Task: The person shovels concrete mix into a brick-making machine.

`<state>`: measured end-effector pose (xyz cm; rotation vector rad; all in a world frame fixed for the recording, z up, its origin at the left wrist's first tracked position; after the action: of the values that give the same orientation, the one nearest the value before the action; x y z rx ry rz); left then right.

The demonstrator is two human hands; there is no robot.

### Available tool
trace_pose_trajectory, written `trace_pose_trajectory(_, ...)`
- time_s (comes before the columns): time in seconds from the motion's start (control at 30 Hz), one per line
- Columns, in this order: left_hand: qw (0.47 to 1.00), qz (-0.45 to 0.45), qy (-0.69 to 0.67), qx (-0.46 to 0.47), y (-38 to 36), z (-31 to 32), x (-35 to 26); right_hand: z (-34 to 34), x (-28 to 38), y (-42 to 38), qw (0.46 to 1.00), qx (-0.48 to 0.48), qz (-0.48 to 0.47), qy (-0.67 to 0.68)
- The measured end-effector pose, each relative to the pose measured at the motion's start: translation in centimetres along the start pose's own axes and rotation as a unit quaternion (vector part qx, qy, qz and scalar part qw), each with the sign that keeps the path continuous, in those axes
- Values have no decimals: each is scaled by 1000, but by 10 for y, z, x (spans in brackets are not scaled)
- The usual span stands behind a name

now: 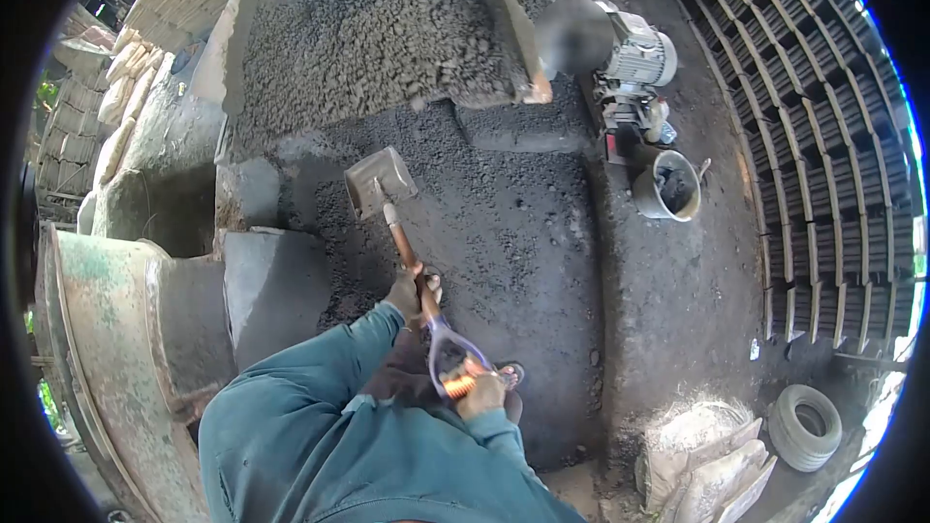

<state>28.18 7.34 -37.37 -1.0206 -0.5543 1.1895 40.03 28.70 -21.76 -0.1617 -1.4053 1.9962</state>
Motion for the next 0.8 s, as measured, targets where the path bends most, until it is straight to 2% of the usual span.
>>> trace_pose_trajectory(0.07, 1000, -14, -5, -8, 27, 20, -63, 80, 0, 37, 1000, -6, -11, 15)
trace_pose_trajectory(0.13, 998, -58, 20, 4, 70, 31, -118, 130, -4, 91, 994, 41, -80, 66)
trace_pose_trajectory(0.17, 998, -45, 40, -4, 92, 39, -148, 149, 0, 117, 991, 63, -121, -2)
trace_pose_trajectory(0.23, 996, -27, 79, -20, 122, 52, -179, 148, -2, 155, 991, 78, -108, -16)
trace_pose_trajectory(0.3, 988, -28, 153, -18, 117, 54, -159, 118, -17, 165, 990, 111, -75, 51)
trace_pose_trajectory(0.37, 982, -46, 182, 10, 101, 33, -121, 63, -53, 153, 964, 193, -37, 179)
trace_pose_trajectory(0.43, 964, 30, 262, -20, 61, 24, -75, 13, -91, 122, 932, 238, -4, 274)
trace_pose_trajectory(0.47, 991, -8, 133, 15, 83, -13, -41, 14, -87, 97, 958, 154, -16, 242)
trace_pose_trajectory(0.5, 976, -22, 216, -13, 76, -31, -18, 23, -77, 66, 977, 65, -21, 200)
trace_pose_trajectory(0.53, 977, -52, 203, -51, 72, -46, 3, 33, -66, 33, 988, -21, -19, 153)
trace_pose_trajectory(0.6, 962, -83, 225, -130, 75, -75, 27, 1, -96, 29, 978, -28, -5, 204)
trace_pose_trajectory(0.63, 964, -98, 219, -117, 81, -87, 32, -11, -116, 35, 973, -105, -11, 206)
trace_pose_trajectory(0.73, 964, -121, 213, -101, 97, -115, 12, -8, -140, 69, 965, -68, 2, 252)
trace_pose_trajectory(0.77, 964, -123, 226, -74, 100, -113, -3, -8, -159, 92, 948, -34, 9, 318)
trace_pose_trajectory(0.8, 962, -123, 238, -49, 97, -110, -16, -15, -185, 120, 952, 12, -31, 304)
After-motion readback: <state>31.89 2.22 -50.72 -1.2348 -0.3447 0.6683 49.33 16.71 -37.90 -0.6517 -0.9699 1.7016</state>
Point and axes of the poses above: each hand's wrist, its own y-axis towards the middle knuckle, its own z-axis out of the palm, x = y × z, the point moved 4 cm from there along y, towards the middle knuckle, and after that the axes turned 5 degrees about -y, right-handed, at the moved point
